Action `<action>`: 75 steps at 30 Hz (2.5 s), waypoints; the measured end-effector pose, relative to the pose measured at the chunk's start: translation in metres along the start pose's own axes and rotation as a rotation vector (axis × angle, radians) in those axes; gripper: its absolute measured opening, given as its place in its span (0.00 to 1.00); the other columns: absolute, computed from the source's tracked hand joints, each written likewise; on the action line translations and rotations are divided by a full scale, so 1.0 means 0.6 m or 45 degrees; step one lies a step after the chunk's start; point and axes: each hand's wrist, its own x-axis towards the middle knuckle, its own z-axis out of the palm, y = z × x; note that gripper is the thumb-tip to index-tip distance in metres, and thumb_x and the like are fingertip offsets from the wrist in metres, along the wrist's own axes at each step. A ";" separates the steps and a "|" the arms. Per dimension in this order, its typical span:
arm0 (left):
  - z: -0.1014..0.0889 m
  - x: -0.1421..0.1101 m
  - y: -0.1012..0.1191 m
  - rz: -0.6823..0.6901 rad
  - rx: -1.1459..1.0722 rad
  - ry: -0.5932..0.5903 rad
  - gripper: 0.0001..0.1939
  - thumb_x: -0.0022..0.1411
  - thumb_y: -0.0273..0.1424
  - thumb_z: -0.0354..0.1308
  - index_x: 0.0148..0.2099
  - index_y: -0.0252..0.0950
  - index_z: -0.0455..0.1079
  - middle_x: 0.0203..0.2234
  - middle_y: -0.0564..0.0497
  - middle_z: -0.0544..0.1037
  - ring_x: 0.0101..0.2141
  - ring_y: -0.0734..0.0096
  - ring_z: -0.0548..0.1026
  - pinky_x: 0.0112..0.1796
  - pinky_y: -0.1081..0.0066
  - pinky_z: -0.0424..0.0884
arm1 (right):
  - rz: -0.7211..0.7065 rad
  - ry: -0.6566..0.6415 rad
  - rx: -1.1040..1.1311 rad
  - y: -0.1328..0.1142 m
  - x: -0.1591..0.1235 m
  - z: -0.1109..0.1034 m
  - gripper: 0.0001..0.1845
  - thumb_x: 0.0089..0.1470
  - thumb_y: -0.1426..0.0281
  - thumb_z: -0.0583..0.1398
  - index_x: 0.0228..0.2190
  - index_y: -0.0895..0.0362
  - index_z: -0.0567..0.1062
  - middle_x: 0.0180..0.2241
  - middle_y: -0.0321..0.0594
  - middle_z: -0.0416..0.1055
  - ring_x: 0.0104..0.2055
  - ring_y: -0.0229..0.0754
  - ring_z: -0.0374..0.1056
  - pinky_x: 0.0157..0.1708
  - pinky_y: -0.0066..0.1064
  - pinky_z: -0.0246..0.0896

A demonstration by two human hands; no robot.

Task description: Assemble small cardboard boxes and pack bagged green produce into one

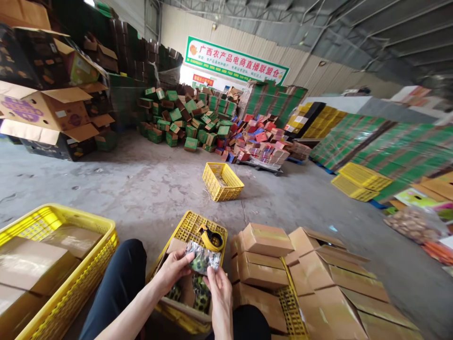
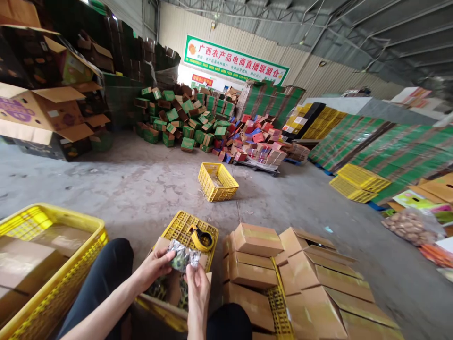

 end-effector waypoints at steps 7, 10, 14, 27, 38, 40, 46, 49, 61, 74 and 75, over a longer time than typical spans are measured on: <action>0.008 0.001 0.012 0.038 -0.048 -0.051 0.27 0.53 0.44 0.77 0.50 0.32 0.80 0.41 0.44 0.84 0.36 0.68 0.81 0.36 0.75 0.75 | 0.090 -0.008 0.079 -0.009 -0.002 0.004 0.32 0.40 0.48 0.75 0.39 0.60 0.85 0.44 0.49 0.83 0.48 0.58 0.80 0.48 0.45 0.80; 0.002 0.006 0.003 -0.016 -0.128 -0.035 0.28 0.57 0.43 0.75 0.55 0.34 0.77 0.44 0.43 0.83 0.37 0.69 0.82 0.39 0.74 0.78 | 0.060 0.070 0.117 -0.005 0.005 0.001 0.32 0.41 0.48 0.76 0.39 0.62 0.85 0.43 0.50 0.84 0.45 0.57 0.80 0.48 0.46 0.80; -0.004 0.009 -0.008 -0.135 -0.143 0.031 0.30 0.57 0.48 0.73 0.53 0.33 0.74 0.41 0.41 0.83 0.35 0.66 0.84 0.36 0.73 0.79 | 0.030 0.119 0.123 -0.002 0.012 -0.005 0.31 0.41 0.49 0.75 0.37 0.62 0.86 0.42 0.50 0.84 0.45 0.58 0.81 0.49 0.46 0.80; 0.007 0.000 0.020 -0.149 -0.290 -0.187 0.30 0.58 0.38 0.75 0.59 0.33 0.74 0.47 0.41 0.81 0.41 0.64 0.81 0.46 0.67 0.76 | -0.277 -0.122 -0.048 -0.039 -0.009 -0.014 0.13 0.48 0.59 0.73 0.34 0.54 0.86 0.64 0.48 0.70 0.65 0.60 0.66 0.63 0.49 0.65; 0.011 -0.002 0.038 0.135 -0.257 -0.180 0.46 0.43 0.26 0.81 0.64 0.39 0.71 0.49 0.44 0.81 0.44 0.63 0.80 0.47 0.68 0.73 | 0.090 -0.041 0.234 -0.051 -0.010 -0.015 0.38 0.53 0.49 0.66 0.63 0.48 0.71 0.65 0.49 0.70 0.65 0.60 0.68 0.51 0.47 0.74; 0.015 -0.006 0.046 0.179 -0.187 -0.204 0.49 0.42 0.25 0.81 0.66 0.40 0.70 0.51 0.45 0.80 0.44 0.62 0.80 0.47 0.67 0.73 | 0.152 -0.070 0.238 -0.047 -0.010 -0.011 0.37 0.52 0.49 0.68 0.61 0.47 0.72 0.64 0.47 0.70 0.63 0.58 0.69 0.49 0.46 0.75; 0.031 -0.019 0.061 0.225 -0.032 -0.368 0.53 0.47 0.31 0.80 0.72 0.43 0.63 0.55 0.42 0.79 0.54 0.53 0.77 0.55 0.61 0.70 | 0.212 -0.204 0.390 -0.037 -0.015 0.008 0.28 0.48 0.55 0.72 0.50 0.51 0.80 0.57 0.46 0.77 0.59 0.58 0.72 0.47 0.44 0.77; 0.034 -0.024 0.063 0.236 0.035 -0.304 0.39 0.55 0.44 0.76 0.65 0.35 0.73 0.50 0.41 0.82 0.49 0.52 0.79 0.53 0.62 0.72 | 0.170 -0.218 0.425 -0.037 -0.017 0.013 0.26 0.50 0.56 0.72 0.50 0.50 0.80 0.56 0.46 0.78 0.59 0.57 0.73 0.50 0.46 0.75; 0.035 -0.028 0.093 0.470 0.458 -0.162 0.24 0.62 0.51 0.66 0.41 0.33 0.85 0.35 0.47 0.85 0.40 0.54 0.79 0.46 0.66 0.72 | 0.068 -0.124 0.367 -0.023 -0.005 0.012 0.23 0.48 0.53 0.72 0.44 0.52 0.84 0.54 0.46 0.79 0.62 0.56 0.70 0.58 0.48 0.69; -0.007 -0.007 0.049 0.056 0.106 0.036 0.35 0.54 0.49 0.75 0.61 0.41 0.75 0.54 0.43 0.79 0.48 0.62 0.78 0.45 0.69 0.71 | -0.006 0.060 0.087 -0.055 -0.009 0.018 0.31 0.46 0.50 0.73 0.46 0.57 0.84 0.51 0.50 0.82 0.58 0.58 0.73 0.59 0.44 0.68; -0.008 -0.011 0.047 0.012 0.097 0.040 0.41 0.54 0.50 0.75 0.66 0.45 0.70 0.59 0.43 0.75 0.51 0.59 0.78 0.46 0.67 0.72 | -0.056 0.059 0.033 -0.059 -0.011 0.017 0.31 0.49 0.50 0.72 0.47 0.58 0.84 0.52 0.50 0.81 0.59 0.59 0.73 0.60 0.44 0.67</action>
